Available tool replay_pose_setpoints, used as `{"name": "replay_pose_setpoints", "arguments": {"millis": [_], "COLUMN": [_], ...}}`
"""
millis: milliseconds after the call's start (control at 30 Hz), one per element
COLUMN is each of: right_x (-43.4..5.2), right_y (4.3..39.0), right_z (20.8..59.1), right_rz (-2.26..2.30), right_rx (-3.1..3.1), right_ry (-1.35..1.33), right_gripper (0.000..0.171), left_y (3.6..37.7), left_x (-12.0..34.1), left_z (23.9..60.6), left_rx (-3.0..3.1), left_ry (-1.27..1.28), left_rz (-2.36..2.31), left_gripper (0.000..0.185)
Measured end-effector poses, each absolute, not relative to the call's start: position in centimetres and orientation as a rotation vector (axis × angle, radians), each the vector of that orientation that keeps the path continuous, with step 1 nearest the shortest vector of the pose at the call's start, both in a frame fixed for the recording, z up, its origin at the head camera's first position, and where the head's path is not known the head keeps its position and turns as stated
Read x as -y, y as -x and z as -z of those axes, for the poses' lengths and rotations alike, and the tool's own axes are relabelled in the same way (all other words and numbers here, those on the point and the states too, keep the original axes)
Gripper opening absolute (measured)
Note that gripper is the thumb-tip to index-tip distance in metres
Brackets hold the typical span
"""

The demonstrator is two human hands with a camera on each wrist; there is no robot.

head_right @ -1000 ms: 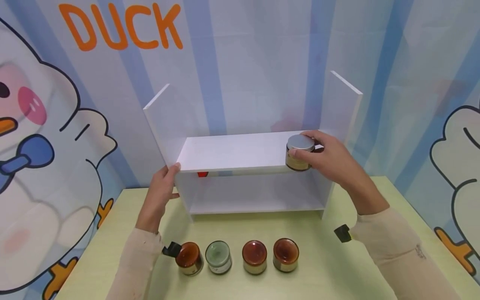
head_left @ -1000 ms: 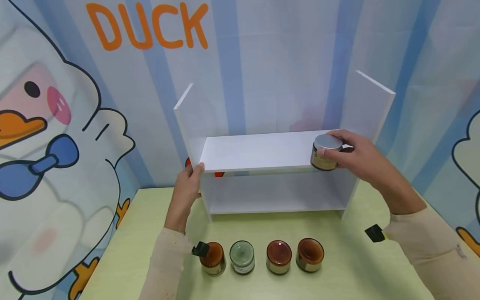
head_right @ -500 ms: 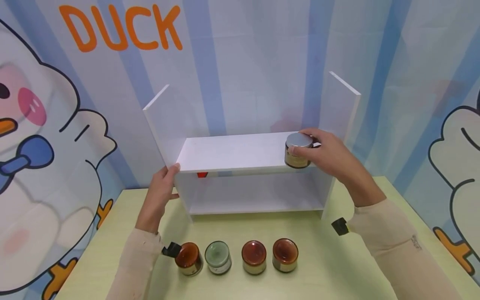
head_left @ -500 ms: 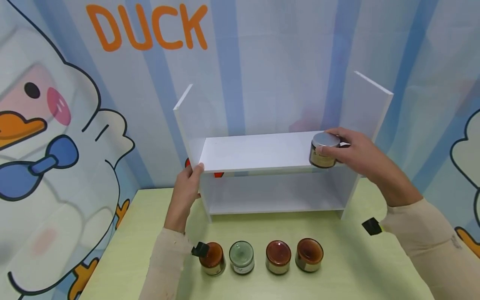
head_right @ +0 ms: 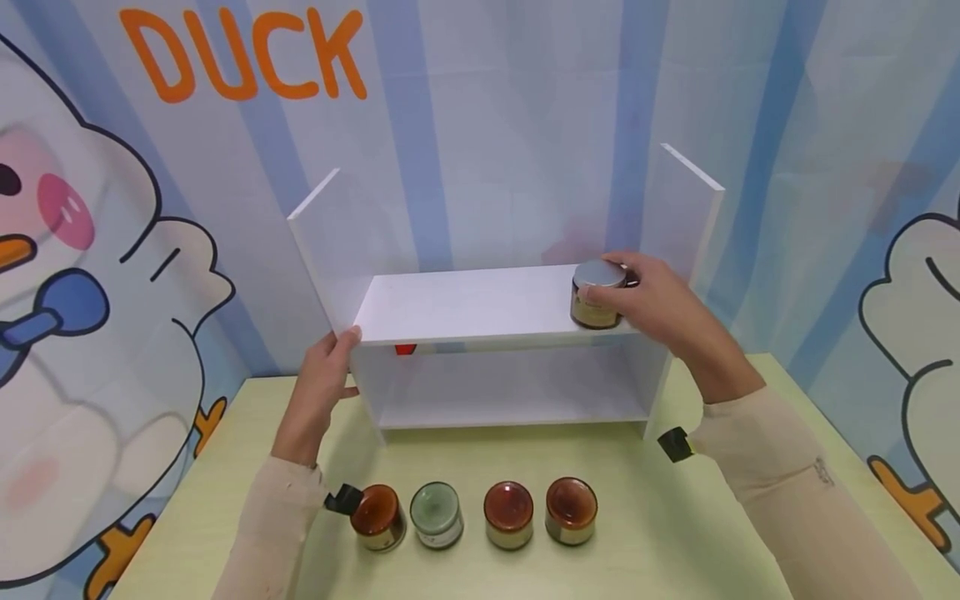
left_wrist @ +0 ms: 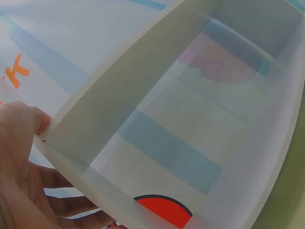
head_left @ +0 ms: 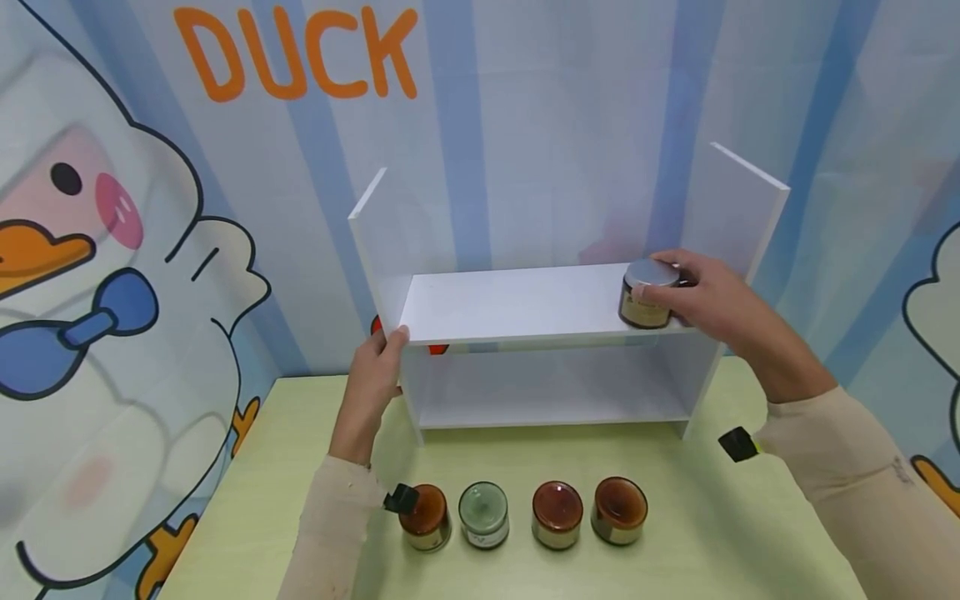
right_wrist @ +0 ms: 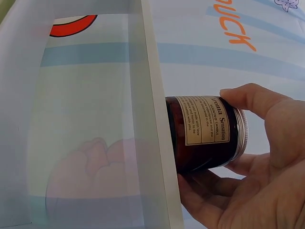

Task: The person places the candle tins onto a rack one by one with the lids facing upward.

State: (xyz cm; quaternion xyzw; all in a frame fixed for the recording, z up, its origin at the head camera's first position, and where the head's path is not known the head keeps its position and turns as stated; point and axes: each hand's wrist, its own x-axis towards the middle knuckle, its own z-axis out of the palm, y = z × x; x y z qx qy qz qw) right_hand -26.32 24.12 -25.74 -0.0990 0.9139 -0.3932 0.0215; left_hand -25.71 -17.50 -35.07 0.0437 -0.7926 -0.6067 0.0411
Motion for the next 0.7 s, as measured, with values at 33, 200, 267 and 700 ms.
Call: {"name": "replay_pose_setpoints", "arguments": {"millis": [33,200,267,700], "right_x": [-24.1,-24.0,-24.0,-23.8], "right_y": [26.4,26.6,26.7,27.4], "right_z": [25.7,25.6,25.5,25.3], "right_rz": [1.215,1.21,1.2,1.168], "right_rx": [-2.836,-2.843,-2.85,-2.874], "right_ry": [0.298,0.269,0.261,0.279], "right_gripper": [0.08,0.083,0.084,0.088], "left_y": [25.7,25.8,25.8,25.9], "left_x": [17.5,17.5,17.5,17.6], "left_z": [35.1,35.1,35.2,35.3], "left_rx": [2.426,2.431,2.433,2.437], "left_ry": [-0.133,-0.132,-0.13,-0.135], "left_rz": [1.859,1.847,1.842,1.837], "left_gripper": [0.068,0.067,0.067,0.068]}}
